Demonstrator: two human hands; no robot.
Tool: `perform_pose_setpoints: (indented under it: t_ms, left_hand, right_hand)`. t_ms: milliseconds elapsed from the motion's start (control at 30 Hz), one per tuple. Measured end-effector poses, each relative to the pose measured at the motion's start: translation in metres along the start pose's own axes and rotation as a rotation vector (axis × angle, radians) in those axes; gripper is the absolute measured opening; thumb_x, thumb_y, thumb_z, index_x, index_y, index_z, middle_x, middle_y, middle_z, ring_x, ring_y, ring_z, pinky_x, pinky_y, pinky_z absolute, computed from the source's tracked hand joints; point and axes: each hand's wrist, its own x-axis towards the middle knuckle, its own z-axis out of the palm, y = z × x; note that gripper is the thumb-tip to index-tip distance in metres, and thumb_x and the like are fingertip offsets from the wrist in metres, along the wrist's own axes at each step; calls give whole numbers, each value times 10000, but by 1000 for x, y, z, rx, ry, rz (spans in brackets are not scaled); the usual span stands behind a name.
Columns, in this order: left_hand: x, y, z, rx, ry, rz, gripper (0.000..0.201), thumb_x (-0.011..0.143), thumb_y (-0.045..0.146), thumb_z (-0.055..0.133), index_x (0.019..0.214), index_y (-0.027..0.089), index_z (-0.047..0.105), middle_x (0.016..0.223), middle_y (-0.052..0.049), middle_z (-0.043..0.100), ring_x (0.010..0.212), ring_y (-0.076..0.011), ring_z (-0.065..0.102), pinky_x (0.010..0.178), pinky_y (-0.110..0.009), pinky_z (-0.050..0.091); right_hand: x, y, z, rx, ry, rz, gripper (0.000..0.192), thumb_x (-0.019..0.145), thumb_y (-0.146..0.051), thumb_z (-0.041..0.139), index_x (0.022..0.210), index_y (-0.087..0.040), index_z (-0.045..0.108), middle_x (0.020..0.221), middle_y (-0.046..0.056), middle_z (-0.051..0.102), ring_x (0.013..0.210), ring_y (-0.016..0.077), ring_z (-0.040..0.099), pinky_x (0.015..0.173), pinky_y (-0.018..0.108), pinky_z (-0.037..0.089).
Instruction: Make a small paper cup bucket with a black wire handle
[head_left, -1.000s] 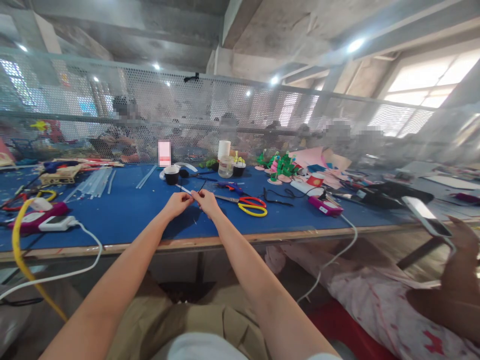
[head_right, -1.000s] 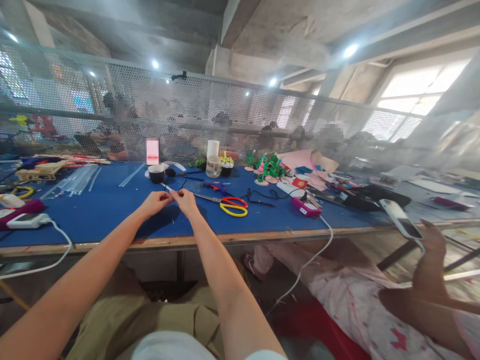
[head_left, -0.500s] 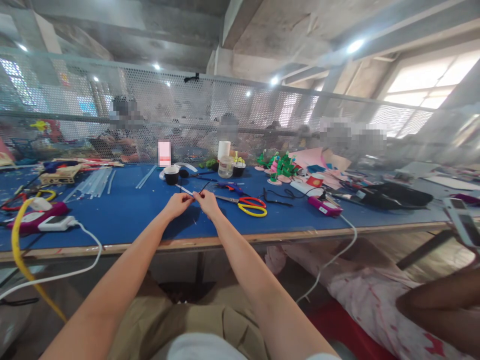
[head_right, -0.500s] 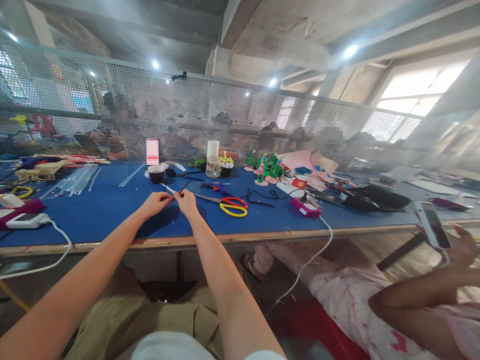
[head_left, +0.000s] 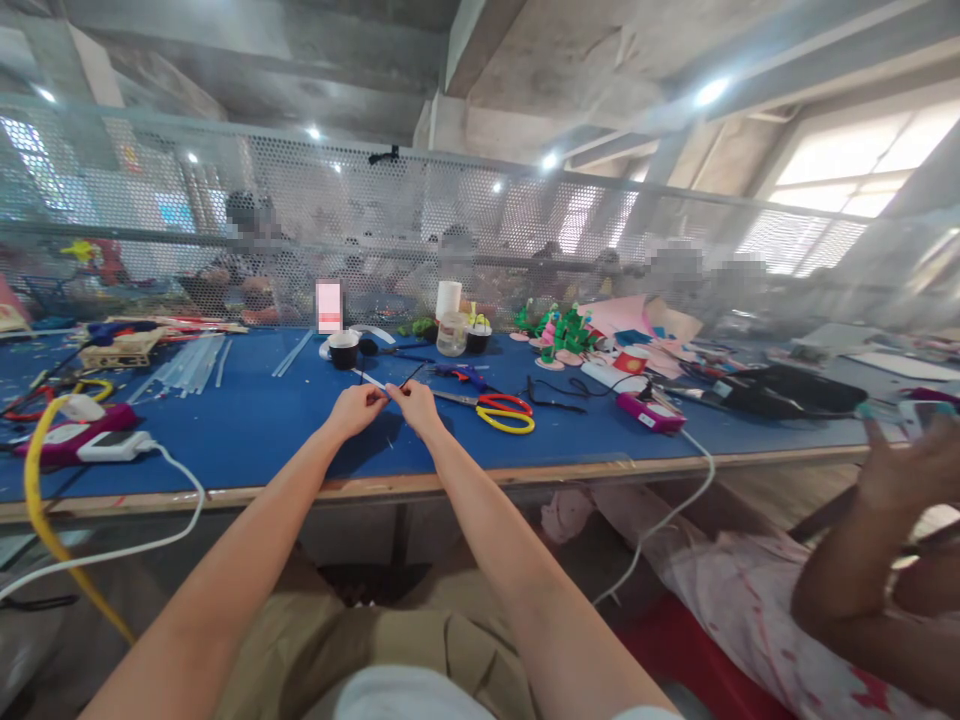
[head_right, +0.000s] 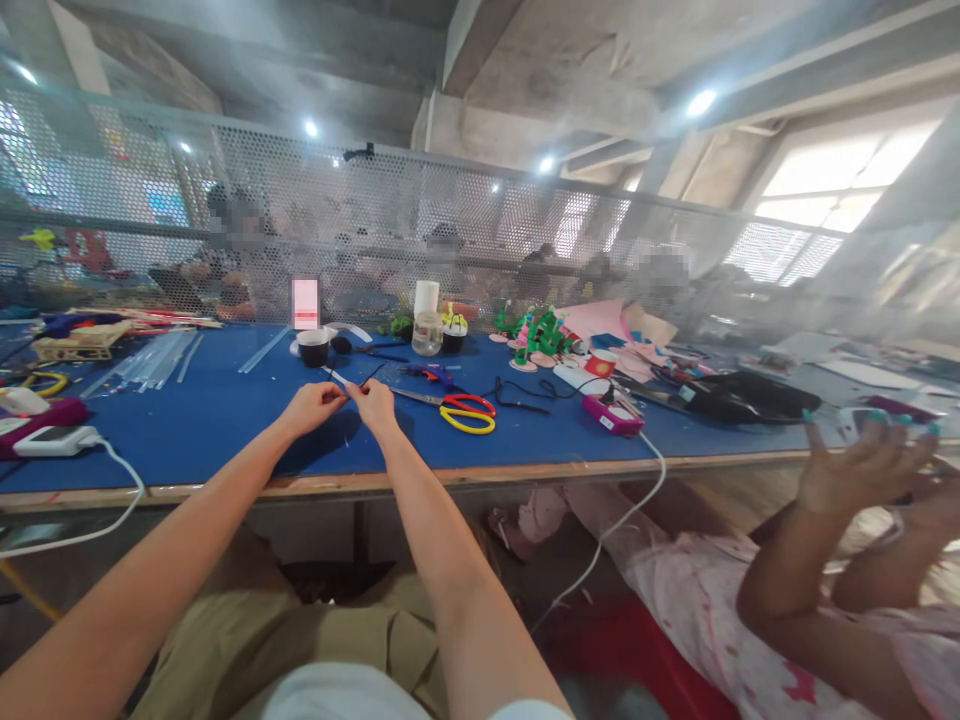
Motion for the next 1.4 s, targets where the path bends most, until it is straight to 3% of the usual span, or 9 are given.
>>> perform_pose_setpoints:
  t_ms: [233,500,867,1400]
  left_hand:
    - [1,-4,3,-27,0,15,213,679,300,490,631,136,617,492,6,544,465,-107,435,480,-209,290]
    - [3,-8,3,-86,-7,2,280,687,347,468,624,116,614,493,4,539,460,-103,429,459,-205,293]
    - [3,-8,6,-94,-15,5,247,687,308,468,688,122,630,573,-25,610,510,-125,489,516,-218,346]
    - [2,-6,5,-71,-4,10,216,674,307,494,649,137,625,514,-2,577,477,-115,458,492,-213,315]
  right_hand:
    - [-1,-1,-1,31,8,2,330,660,-391,546,452,-185,393,448,-54,417,500,96,408,511,222,307]
    - [-5,-2,2,121,-68,-30,233,725,-357,483,616,-159,539,490,-41,499,489,96,466,498,211,365]
    - [-1,0,0,49,-25,-3,249,700,-358,529,547,-162,517,550,-5,552,576,122,508,566,230,367]
    - [-1,1,-1,40,28,19,308,653,-418,553,484,-180,453,504,-17,519,535,117,477,528,228,345]
